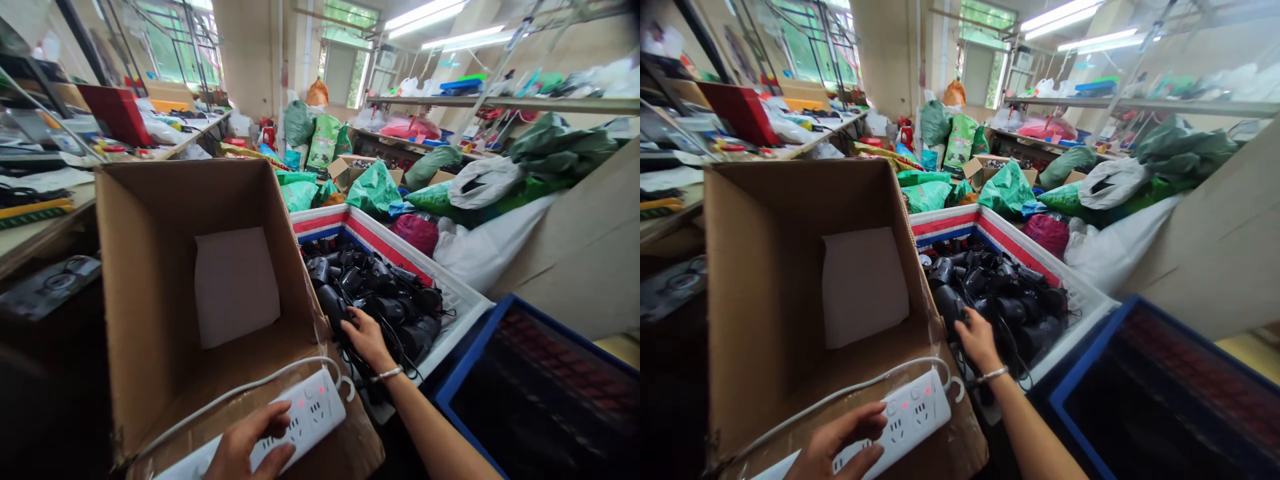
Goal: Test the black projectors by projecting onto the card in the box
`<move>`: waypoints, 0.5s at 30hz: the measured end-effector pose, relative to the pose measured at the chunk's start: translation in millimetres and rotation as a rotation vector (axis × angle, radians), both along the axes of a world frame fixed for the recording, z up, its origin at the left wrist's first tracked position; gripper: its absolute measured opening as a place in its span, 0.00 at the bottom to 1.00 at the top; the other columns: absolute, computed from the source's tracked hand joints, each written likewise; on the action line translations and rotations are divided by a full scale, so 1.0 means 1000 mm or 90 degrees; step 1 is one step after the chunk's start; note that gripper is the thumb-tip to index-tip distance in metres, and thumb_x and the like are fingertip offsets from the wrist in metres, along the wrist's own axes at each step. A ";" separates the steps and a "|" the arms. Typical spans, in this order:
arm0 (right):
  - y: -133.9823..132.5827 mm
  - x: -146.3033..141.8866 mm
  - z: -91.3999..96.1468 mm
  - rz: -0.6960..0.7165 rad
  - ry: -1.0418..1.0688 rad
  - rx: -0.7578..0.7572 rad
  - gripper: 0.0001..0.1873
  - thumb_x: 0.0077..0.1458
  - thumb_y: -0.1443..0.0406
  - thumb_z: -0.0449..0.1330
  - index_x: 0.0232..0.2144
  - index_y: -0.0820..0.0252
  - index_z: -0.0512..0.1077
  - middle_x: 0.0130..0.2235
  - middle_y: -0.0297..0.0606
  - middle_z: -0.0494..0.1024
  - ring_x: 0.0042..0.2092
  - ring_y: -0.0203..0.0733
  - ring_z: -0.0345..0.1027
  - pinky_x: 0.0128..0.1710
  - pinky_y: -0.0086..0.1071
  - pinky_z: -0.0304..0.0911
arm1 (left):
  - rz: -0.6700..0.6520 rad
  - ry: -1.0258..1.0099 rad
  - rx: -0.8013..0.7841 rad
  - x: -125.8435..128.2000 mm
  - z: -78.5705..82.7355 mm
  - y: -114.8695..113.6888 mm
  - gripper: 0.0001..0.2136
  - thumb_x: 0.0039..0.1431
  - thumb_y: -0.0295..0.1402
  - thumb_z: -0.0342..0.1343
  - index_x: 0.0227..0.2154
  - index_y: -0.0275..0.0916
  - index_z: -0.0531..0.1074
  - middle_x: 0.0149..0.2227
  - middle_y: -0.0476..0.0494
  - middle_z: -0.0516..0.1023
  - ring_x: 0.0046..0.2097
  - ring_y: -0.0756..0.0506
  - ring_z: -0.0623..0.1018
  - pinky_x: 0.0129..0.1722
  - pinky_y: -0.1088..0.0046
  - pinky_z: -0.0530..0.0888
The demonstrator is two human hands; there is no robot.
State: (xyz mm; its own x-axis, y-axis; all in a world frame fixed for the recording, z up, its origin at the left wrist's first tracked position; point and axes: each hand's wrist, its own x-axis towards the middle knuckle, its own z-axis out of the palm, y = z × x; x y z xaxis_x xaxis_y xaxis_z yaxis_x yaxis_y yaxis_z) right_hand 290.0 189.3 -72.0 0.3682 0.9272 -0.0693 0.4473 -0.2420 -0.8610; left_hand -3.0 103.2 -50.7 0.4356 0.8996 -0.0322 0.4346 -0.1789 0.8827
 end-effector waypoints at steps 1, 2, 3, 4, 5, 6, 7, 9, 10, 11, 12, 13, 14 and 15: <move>-0.001 0.005 0.005 -0.021 0.036 0.002 0.23 0.45 0.59 0.60 0.44 0.65 0.70 0.28 0.38 0.77 0.28 0.43 0.72 0.30 0.37 0.69 | -0.003 0.016 0.044 0.005 0.006 0.003 0.16 0.56 0.35 0.56 0.49 0.43 0.71 0.42 0.42 0.81 0.43 0.42 0.80 0.45 0.66 0.78; -0.003 0.011 0.013 -0.040 0.071 0.005 0.22 0.45 0.58 0.60 0.42 0.65 0.70 0.27 0.37 0.77 0.26 0.42 0.72 0.27 0.37 0.69 | -0.006 0.027 0.087 0.012 0.013 0.006 0.16 0.57 0.34 0.56 0.49 0.43 0.71 0.42 0.43 0.81 0.43 0.42 0.80 0.44 0.65 0.78; -0.007 0.015 0.022 -0.057 0.102 0.010 0.23 0.45 0.56 0.60 0.42 0.64 0.69 0.26 0.37 0.77 0.24 0.42 0.71 0.25 0.37 0.69 | -0.012 0.025 0.129 0.020 0.022 0.010 0.15 0.57 0.33 0.55 0.48 0.42 0.71 0.42 0.43 0.80 0.42 0.43 0.80 0.44 0.65 0.78; -0.013 0.018 0.033 -0.070 0.129 0.017 0.24 0.44 0.55 0.60 0.42 0.63 0.68 0.25 0.36 0.77 0.23 0.41 0.71 0.24 0.37 0.69 | -0.025 0.015 0.170 0.031 0.031 0.015 0.15 0.58 0.31 0.54 0.48 0.41 0.70 0.42 0.42 0.80 0.42 0.43 0.79 0.44 0.66 0.77; -0.021 0.020 0.044 -0.079 0.149 0.028 0.25 0.44 0.54 0.61 0.42 0.62 0.67 0.25 0.35 0.77 0.22 0.41 0.71 0.24 0.36 0.69 | -0.044 0.011 0.200 0.044 0.041 0.019 0.15 0.58 0.29 0.53 0.48 0.40 0.69 0.42 0.41 0.79 0.42 0.44 0.79 0.44 0.66 0.77; -0.030 0.019 0.057 -0.082 0.160 0.039 0.25 0.43 0.53 0.62 0.41 0.61 0.66 0.25 0.34 0.77 0.22 0.39 0.70 0.24 0.34 0.69 | -0.055 0.018 0.217 0.058 0.052 0.023 0.14 0.57 0.27 0.54 0.48 0.39 0.69 0.43 0.41 0.78 0.44 0.43 0.78 0.45 0.66 0.77; -0.040 0.017 0.069 -0.080 0.166 0.048 0.25 0.43 0.52 0.64 0.41 0.60 0.66 0.25 0.33 0.77 0.22 0.38 0.70 0.24 0.33 0.68 | -0.071 0.033 0.240 0.072 0.061 0.027 0.18 0.56 0.26 0.56 0.50 0.38 0.67 0.46 0.39 0.77 0.47 0.42 0.77 0.48 0.65 0.76; -0.059 0.007 0.092 -0.059 0.166 0.064 0.25 0.43 0.52 0.65 0.41 0.58 0.67 0.24 0.31 0.76 0.23 0.36 0.69 0.24 0.30 0.66 | -0.082 0.100 0.302 0.100 0.077 0.034 0.25 0.53 0.30 0.61 0.55 0.35 0.63 0.51 0.34 0.73 0.51 0.36 0.74 0.50 0.57 0.73; -0.067 0.001 0.102 -0.043 0.161 0.071 0.25 0.43 0.53 0.65 0.41 0.58 0.68 0.23 0.30 0.75 0.23 0.36 0.68 0.24 0.29 0.65 | -0.095 0.147 0.325 0.113 0.083 0.036 0.28 0.53 0.32 0.62 0.56 0.34 0.62 0.50 0.32 0.73 0.50 0.34 0.74 0.47 0.54 0.74; -0.074 -0.006 0.111 -0.026 0.153 0.081 0.24 0.44 0.53 0.65 0.41 0.58 0.68 0.22 0.29 0.74 0.24 0.36 0.68 0.23 0.28 0.64 | -0.108 0.193 0.339 0.123 0.088 0.038 0.28 0.54 0.31 0.60 0.57 0.33 0.61 0.48 0.31 0.74 0.47 0.33 0.76 0.44 0.54 0.76; -0.079 -0.011 0.119 -0.013 0.141 0.090 0.24 0.44 0.54 0.65 0.41 0.58 0.68 0.21 0.28 0.73 0.24 0.36 0.68 0.22 0.27 0.62 | -0.119 0.225 0.347 0.132 0.091 0.039 0.26 0.56 0.30 0.58 0.57 0.32 0.60 0.45 0.31 0.75 0.44 0.33 0.77 0.41 0.53 0.76; -0.082 -0.016 0.126 -0.001 0.128 0.099 0.24 0.44 0.54 0.66 0.41 0.59 0.69 0.20 0.27 0.71 0.23 0.35 0.66 0.21 0.26 0.60 | -0.128 0.236 0.347 0.138 0.093 0.041 0.24 0.57 0.27 0.56 0.57 0.32 0.60 0.43 0.31 0.75 0.41 0.33 0.78 0.38 0.54 0.76; -0.084 -0.019 0.131 0.009 0.120 0.105 0.24 0.44 0.55 0.66 0.41 0.59 0.69 0.20 0.27 0.70 0.22 0.34 0.64 0.19 0.25 0.58 | -0.133 0.231 0.341 0.143 0.094 0.043 0.21 0.57 0.25 0.53 0.55 0.31 0.62 0.41 0.32 0.76 0.40 0.34 0.78 0.38 0.55 0.76; -0.085 -0.019 0.135 0.021 0.124 0.109 0.24 0.44 0.55 0.66 0.42 0.59 0.69 0.20 0.26 0.69 0.21 0.33 0.63 0.19 0.24 0.57 | -0.135 0.215 0.331 0.145 0.095 0.044 0.18 0.57 0.23 0.51 0.52 0.32 0.64 0.40 0.33 0.77 0.39 0.35 0.78 0.38 0.55 0.75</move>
